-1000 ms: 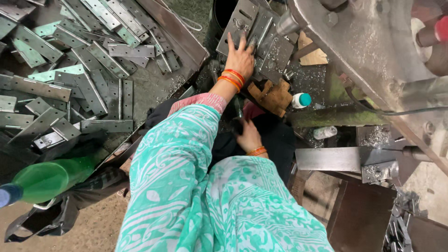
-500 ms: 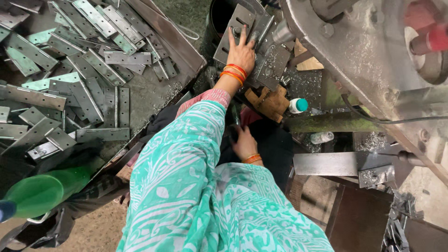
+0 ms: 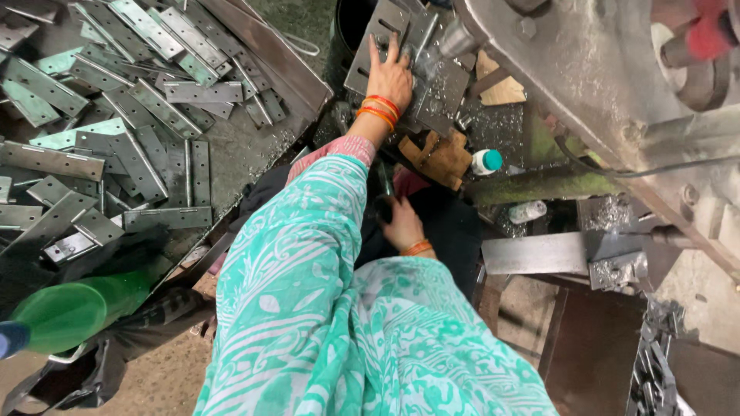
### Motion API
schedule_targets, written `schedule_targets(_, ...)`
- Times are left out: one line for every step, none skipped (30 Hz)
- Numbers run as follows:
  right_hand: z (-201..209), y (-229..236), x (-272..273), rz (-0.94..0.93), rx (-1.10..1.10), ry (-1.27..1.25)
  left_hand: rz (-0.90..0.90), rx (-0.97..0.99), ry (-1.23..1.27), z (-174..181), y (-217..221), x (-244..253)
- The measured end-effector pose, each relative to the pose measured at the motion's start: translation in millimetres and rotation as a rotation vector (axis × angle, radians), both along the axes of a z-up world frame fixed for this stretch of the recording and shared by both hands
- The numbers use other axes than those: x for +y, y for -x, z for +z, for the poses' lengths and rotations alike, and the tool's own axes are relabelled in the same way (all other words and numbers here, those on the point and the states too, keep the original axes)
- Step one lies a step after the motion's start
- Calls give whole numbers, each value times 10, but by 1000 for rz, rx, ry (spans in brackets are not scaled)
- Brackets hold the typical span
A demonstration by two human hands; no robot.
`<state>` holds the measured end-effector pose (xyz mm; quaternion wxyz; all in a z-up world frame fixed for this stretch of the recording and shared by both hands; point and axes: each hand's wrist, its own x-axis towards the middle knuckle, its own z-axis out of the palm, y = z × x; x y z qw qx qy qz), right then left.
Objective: The person repeatedly picks up metal brackets from a bin, places them into a press machine, and operates the lever to process them. The person then removes the processed brackets and places them back into the bin.
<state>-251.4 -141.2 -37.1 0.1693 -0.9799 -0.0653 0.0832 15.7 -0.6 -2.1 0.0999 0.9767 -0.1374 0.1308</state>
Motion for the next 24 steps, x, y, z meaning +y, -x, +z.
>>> schedule_targets(74,-32,-38,16,24,12,-13,-10,-2,-7,76,2)
schedule_targets(154,-68,-82,32,47,24,-29,24,-37,-9,186,-1)
schedule_targets(239,-186,-95,57,51,33,-36,37,-76,62,197,38)
schedule_targets(315,-246,-90,63,49,45,-42,50,-115,147,227,65)
schedule_targets(374,-300,-58,78,50,54,-65,91,-134,217,294,110)
schedule_targets(429,-324,-28,93,51,63,-86,132,-153,279,392,139)
schedule_targets(475,-324,3,90,45,69,-105,175,-172,329,501,171)
schedule_targets(513,-324,34,88,39,75,-116,195,-175,372,597,218)
schedule_targets(542,-293,61,82,39,82,-130,219,-176,392,719,257)
schedule_targets(566,-273,87,79,45,67,-144,243,-178,406,832,295)
schedule_targets(590,-257,109,74,52,52,-154,258,-196,415,939,330)
schedule_targets(609,-249,133,69,60,37,-164,273,-214,417,1033,366)
schedule_targets(634,-256,138,62,63,34,-176,286,-230,423,1088,384)
schedule_targets(650,-266,146,55,66,31,-148,167,-229,419,1127,398)
schedule_targets(666,-263,132,47,73,31,-120,52,-225,403,1167,387)
schedule_targets(670,-260,120,49,71,38,-93,-64,-220,380,1188,379)
schedule_targets(656,-265,125,52,68,48,-76,-84,-234,348,1191,383)
schedule_targets(635,-266,131,56,66,58,-60,-104,-249,316,1182,389)
schedule_targets(617,-273,126,56,66,62,-42,-124,-264,295,1158,387)
schedule_targets(596,-279,119,55,67,65,-50,-111,-256,281,1134,385)
schedule_targets(576,-289,108,55,66,68,-59,-99,-249,277,1106,382)
schedule_targets(556,-297,92,60,62,64,-67,-87,-241,284,1087,381)
schedule_targets(539,-303,77,63,59,58,-82,-108,-201,306,1073,385)
schedule_targets(528,-311,58,66,55,53,-97,-129,-161,341,1069,390)
